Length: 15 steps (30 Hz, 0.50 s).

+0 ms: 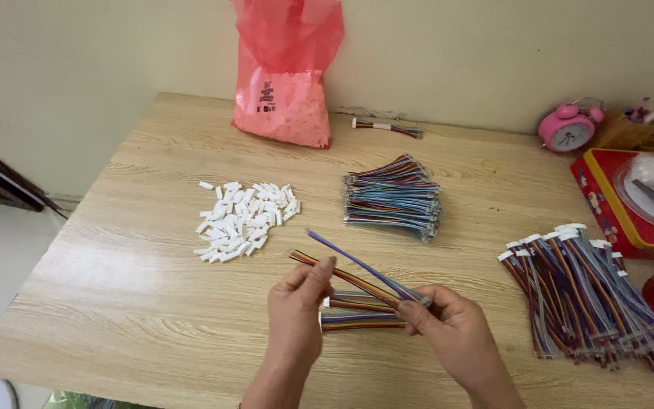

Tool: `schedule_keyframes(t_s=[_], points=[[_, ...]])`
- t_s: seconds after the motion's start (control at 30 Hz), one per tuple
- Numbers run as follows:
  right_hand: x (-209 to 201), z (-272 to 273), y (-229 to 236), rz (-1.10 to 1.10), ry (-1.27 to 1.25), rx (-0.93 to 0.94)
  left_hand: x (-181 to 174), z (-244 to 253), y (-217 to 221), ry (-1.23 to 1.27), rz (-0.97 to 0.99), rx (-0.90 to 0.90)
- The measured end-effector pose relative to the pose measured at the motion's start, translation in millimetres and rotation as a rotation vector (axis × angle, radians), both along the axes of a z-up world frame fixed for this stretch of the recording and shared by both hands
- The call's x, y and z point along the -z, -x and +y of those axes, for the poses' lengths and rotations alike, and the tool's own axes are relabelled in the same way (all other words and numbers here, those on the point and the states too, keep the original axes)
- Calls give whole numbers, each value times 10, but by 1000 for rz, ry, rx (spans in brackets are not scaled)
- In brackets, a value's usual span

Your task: The person repeatedly picks up a white plastic connector and a multi-colored ribbon cable from a wooden table. They align the connector with the cable end and press it on to secure the connection. The completed assemblies are placed into a growing stack on the table.

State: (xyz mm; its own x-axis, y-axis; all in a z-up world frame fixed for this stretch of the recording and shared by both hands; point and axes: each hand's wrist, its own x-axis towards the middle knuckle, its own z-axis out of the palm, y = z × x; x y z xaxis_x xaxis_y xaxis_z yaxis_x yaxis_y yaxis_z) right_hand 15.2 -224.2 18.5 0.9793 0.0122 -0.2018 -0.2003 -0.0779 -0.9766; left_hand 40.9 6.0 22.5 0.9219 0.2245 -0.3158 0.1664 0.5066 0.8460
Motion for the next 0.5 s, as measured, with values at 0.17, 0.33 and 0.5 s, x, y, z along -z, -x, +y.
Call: schedule_keyframes(t_s=[0.17,0.33,0.5], points=[[191,-147,-74,76,1,-1,-22,123,-22,-49,-115,-82],[136,-85,-158,110,86,-37,229,-8,42,-107,-129,-34],[-474,335,33,-423,482,85,251,-223,143,-138,-179,39]])
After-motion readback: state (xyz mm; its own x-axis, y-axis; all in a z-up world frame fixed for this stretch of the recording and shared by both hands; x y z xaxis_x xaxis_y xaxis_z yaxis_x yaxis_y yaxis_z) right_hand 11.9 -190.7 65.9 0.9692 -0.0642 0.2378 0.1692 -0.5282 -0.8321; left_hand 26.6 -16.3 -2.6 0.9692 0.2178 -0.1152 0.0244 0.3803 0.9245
